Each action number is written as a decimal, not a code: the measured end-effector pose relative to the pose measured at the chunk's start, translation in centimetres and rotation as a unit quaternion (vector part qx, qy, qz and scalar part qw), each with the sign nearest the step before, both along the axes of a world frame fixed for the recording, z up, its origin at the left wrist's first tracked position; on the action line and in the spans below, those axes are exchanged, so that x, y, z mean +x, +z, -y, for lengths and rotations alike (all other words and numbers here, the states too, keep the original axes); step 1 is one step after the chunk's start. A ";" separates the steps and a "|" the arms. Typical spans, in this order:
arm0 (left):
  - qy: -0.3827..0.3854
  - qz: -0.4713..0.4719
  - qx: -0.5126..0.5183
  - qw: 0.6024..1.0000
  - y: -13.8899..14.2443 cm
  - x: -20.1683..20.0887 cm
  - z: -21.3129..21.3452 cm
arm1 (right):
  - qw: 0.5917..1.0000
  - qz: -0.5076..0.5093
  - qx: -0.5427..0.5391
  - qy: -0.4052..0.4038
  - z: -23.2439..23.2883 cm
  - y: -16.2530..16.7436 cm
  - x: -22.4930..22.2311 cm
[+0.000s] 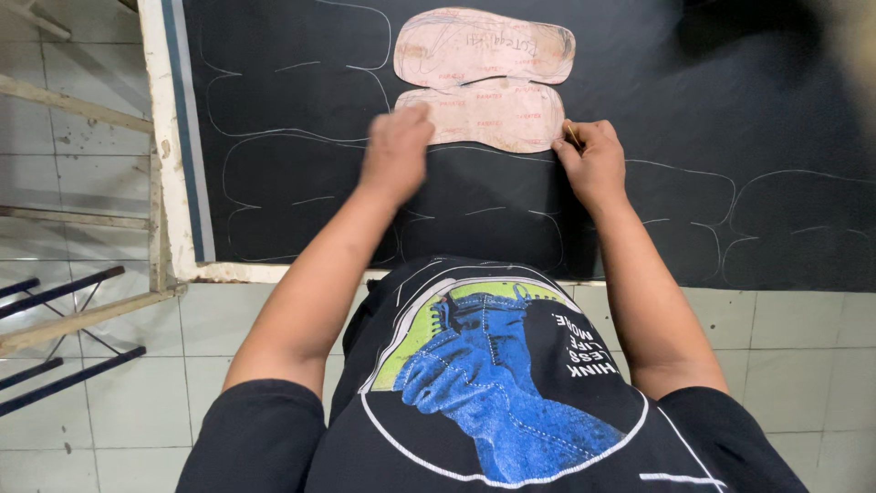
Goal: The person places a pair of shoe sole templates on a black sheet and traces their outlines with a pencil. The person repeats this process multiple times, creating several traced outlines on the sheet.
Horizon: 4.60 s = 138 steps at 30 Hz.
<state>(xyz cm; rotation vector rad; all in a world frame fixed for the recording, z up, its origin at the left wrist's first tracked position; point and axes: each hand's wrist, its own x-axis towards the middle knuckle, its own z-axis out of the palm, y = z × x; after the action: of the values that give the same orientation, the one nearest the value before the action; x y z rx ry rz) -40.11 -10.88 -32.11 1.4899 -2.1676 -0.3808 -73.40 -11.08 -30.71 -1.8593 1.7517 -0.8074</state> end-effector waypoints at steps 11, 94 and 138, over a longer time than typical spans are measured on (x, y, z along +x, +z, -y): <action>-0.047 0.230 0.048 0.971 1.6 -8.6 0.2 | 0.989 -0.034 -0.100 0.100 5.0 6.4 6.0; -0.107 0.115 0.038 0.987 5.1 -8.0 0.5 | 0.987 -0.107 -0.078 0.093 10.5 5.9 -2.7; -0.059 -0.177 0.512 0.838 2.9 -4.7 12.0 | 0.952 0.032 -0.032 0.302 1.9 4.9 11.9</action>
<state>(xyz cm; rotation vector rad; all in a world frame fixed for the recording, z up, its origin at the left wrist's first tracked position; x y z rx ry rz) -44.77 -22.91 -29.21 1.5432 -1.7684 -1.9215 -61.49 -12.96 -25.85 -2.2057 1.0195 -0.6676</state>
